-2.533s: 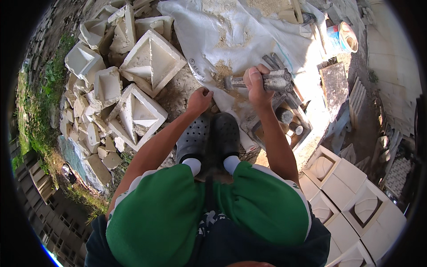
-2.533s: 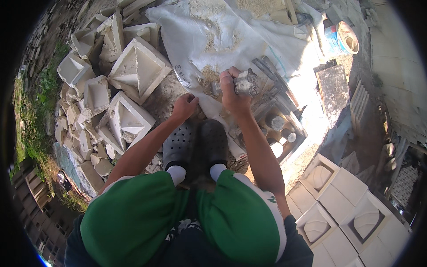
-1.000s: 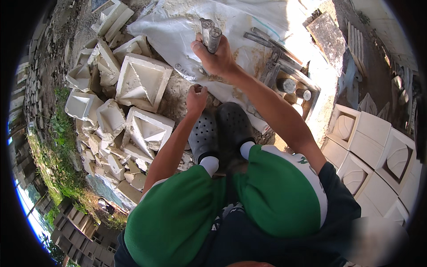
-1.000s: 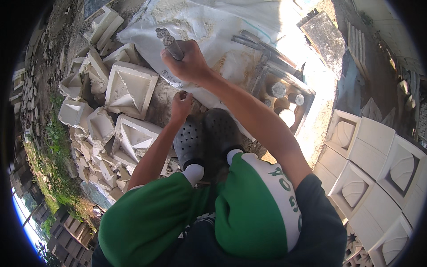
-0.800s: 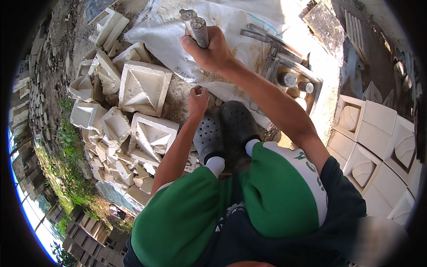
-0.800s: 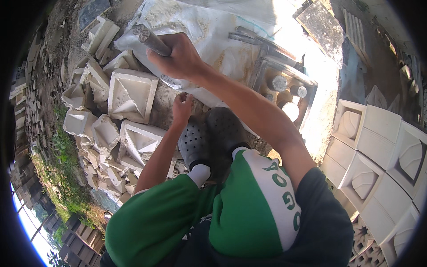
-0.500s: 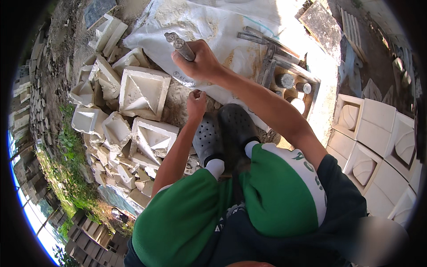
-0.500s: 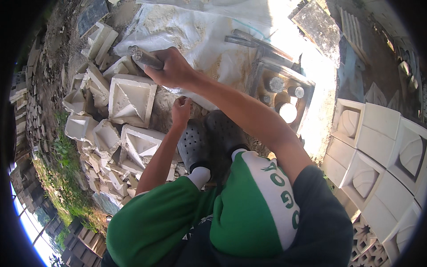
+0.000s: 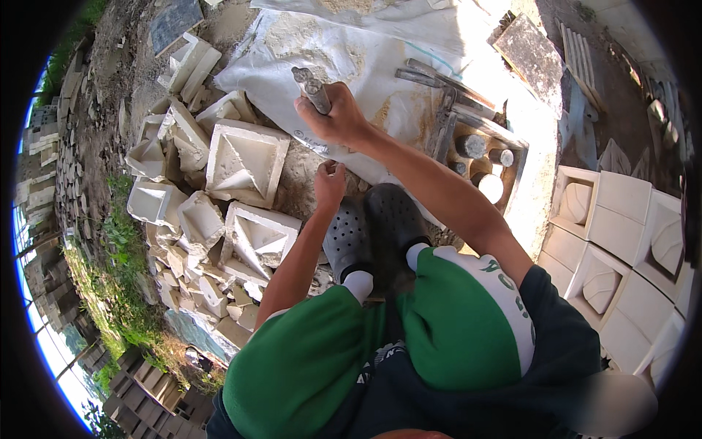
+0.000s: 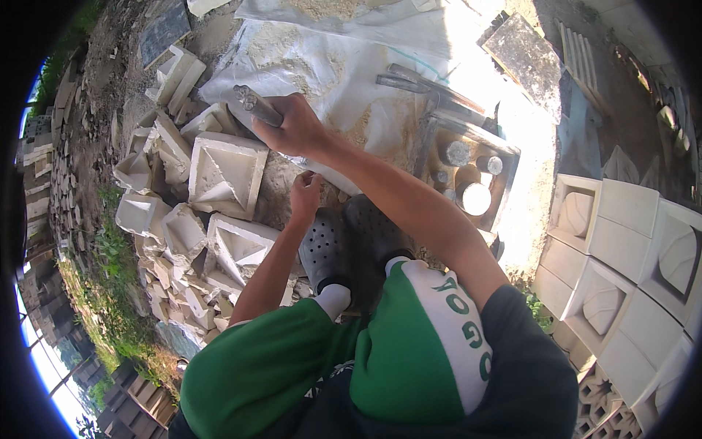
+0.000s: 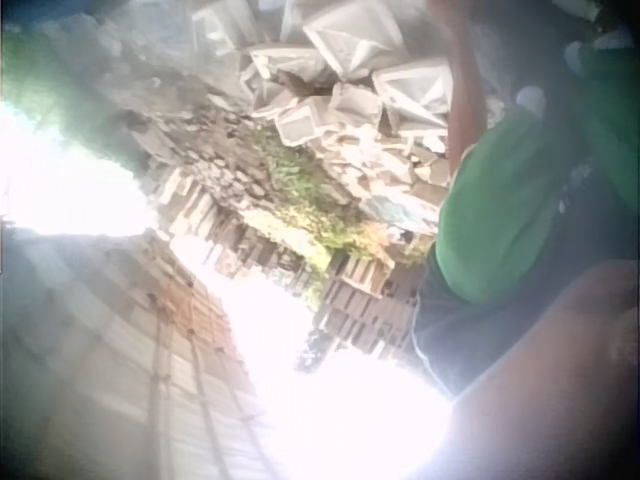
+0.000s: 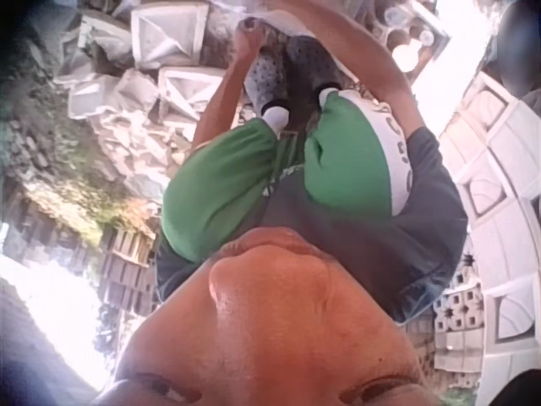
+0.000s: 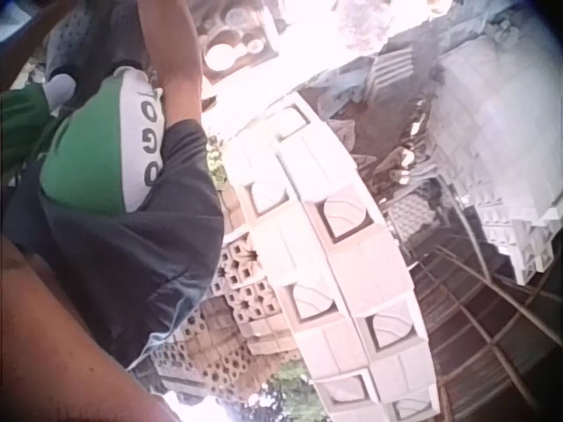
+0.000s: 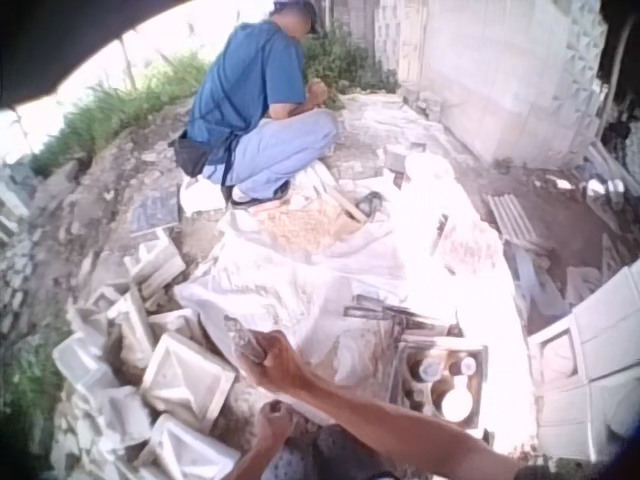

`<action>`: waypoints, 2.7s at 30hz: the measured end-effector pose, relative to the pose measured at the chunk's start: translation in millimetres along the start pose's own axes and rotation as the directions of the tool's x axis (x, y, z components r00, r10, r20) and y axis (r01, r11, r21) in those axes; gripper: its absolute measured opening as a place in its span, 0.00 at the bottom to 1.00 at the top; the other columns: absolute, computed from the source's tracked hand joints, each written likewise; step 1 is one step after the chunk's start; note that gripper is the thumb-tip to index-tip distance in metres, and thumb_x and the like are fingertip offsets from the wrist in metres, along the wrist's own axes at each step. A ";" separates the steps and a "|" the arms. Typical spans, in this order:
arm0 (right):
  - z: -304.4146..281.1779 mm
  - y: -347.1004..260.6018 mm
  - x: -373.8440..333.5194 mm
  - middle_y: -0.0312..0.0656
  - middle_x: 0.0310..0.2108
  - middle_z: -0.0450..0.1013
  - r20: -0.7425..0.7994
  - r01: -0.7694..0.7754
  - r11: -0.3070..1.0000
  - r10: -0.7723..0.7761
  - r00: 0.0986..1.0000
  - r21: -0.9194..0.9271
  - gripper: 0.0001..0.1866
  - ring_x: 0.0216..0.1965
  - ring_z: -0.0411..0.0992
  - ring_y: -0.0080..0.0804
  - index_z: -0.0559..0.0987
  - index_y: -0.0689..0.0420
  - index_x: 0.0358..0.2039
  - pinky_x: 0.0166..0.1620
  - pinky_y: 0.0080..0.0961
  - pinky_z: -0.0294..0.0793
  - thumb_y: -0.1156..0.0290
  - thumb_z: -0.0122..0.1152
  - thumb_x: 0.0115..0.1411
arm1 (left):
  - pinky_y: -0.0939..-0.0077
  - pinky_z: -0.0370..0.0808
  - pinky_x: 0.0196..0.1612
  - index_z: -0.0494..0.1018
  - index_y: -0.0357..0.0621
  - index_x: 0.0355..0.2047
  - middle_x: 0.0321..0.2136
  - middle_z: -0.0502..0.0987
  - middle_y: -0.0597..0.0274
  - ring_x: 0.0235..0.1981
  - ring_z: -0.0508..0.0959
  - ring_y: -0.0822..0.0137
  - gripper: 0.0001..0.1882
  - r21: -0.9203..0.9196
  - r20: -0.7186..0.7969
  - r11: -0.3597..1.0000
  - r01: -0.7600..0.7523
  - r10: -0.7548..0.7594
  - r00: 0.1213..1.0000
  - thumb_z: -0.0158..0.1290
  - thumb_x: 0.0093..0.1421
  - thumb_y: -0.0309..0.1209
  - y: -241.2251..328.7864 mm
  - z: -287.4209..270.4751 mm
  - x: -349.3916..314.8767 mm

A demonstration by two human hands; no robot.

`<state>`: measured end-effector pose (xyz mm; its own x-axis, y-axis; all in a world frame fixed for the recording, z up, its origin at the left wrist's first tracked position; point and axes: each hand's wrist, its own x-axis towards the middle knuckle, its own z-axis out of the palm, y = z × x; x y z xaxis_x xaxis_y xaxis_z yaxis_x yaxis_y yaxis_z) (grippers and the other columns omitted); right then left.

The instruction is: The person uses a chisel and hammer to chip away pieces from a stone block on a workspace and uses a small scraper to clear away debris from a wooden tray.

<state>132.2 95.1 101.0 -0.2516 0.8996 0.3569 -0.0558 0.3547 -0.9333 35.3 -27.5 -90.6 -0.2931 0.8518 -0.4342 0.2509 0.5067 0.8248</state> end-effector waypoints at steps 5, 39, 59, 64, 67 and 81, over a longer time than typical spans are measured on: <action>-8.7 -41.1 -7.1 0.29 0.12 0.57 -0.058 -0.036 0.999 0.037 0.998 0.004 0.14 0.17 0.53 0.15 0.64 0.58 0.16 0.20 0.24 0.53 0.74 0.52 0.56 | 0.66 0.73 0.41 0.71 0.34 0.45 0.35 0.79 0.52 0.36 0.79 0.57 0.23 0.066 -0.056 0.997 0.033 -0.029 0.998 0.54 0.55 0.38 -10.5 -6.5 -2.9; -56.1 -24.8 -51.5 0.28 0.14 0.62 -0.199 -0.310 0.940 0.335 0.921 0.144 0.12 0.18 0.59 0.15 0.69 0.58 0.17 0.21 0.23 0.58 0.72 0.55 0.57 | 0.61 0.73 0.43 0.72 0.42 0.43 0.38 0.78 0.51 0.40 0.78 0.53 0.20 0.300 -0.052 0.949 -0.095 0.115 0.992 0.51 0.57 0.44 31.7 -6.0 -28.6; -38.3 -68.8 -47.5 0.42 0.09 0.59 -0.105 -0.063 0.985 0.046 0.993 -0.163 0.14 0.11 0.61 0.37 0.66 0.59 0.13 0.20 0.31 0.58 0.73 0.54 0.55 | 0.62 0.74 0.37 0.66 0.34 0.47 0.32 0.79 0.50 0.32 0.79 0.54 0.24 0.079 -0.190 0.993 -0.089 0.103 0.976 0.54 0.56 0.38 3.8 -4.6 -23.7; -46.0 -14.6 -50.5 0.33 0.10 0.60 -0.085 -0.202 0.976 0.196 0.977 -0.080 0.14 0.15 0.57 0.19 0.65 0.59 0.14 0.21 0.28 0.58 0.73 0.55 0.55 | 0.66 0.74 0.39 0.66 0.36 0.50 0.36 0.78 0.51 0.35 0.79 0.58 0.25 0.088 -0.118 0.996 -0.007 0.017 0.993 0.54 0.56 0.38 11.4 -0.8 -16.8; -45.9 -36.1 -32.9 0.29 0.16 0.62 -0.196 -0.310 0.951 0.305 0.932 0.006 0.12 0.19 0.57 0.15 0.67 0.59 0.16 0.22 0.23 0.57 0.75 0.53 0.56 | 0.66 0.74 0.40 0.66 0.35 0.49 0.36 0.78 0.51 0.36 0.79 0.58 0.25 0.091 -0.129 0.996 0.012 0.000 0.992 0.54 0.56 0.38 18.2 -5.0 -18.2; -51.7 -39.0 -29.2 0.26 0.17 0.58 -0.243 -0.247 0.924 0.322 0.915 0.291 0.10 0.20 0.56 0.13 0.65 0.57 0.19 0.22 0.17 0.54 0.76 0.52 0.56 | 0.63 0.73 0.41 0.68 0.34 0.47 0.34 0.79 0.50 0.36 0.78 0.52 0.23 0.071 -0.135 0.997 -0.014 0.024 0.991 0.53 0.56 0.38 18.4 -7.4 -22.1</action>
<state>191.7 68.2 129.0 -0.0130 0.9993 0.0360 -0.2702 0.0311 -0.9623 39.6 -38.0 -63.2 -0.4092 0.8377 -0.3616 0.3195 0.5028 0.8032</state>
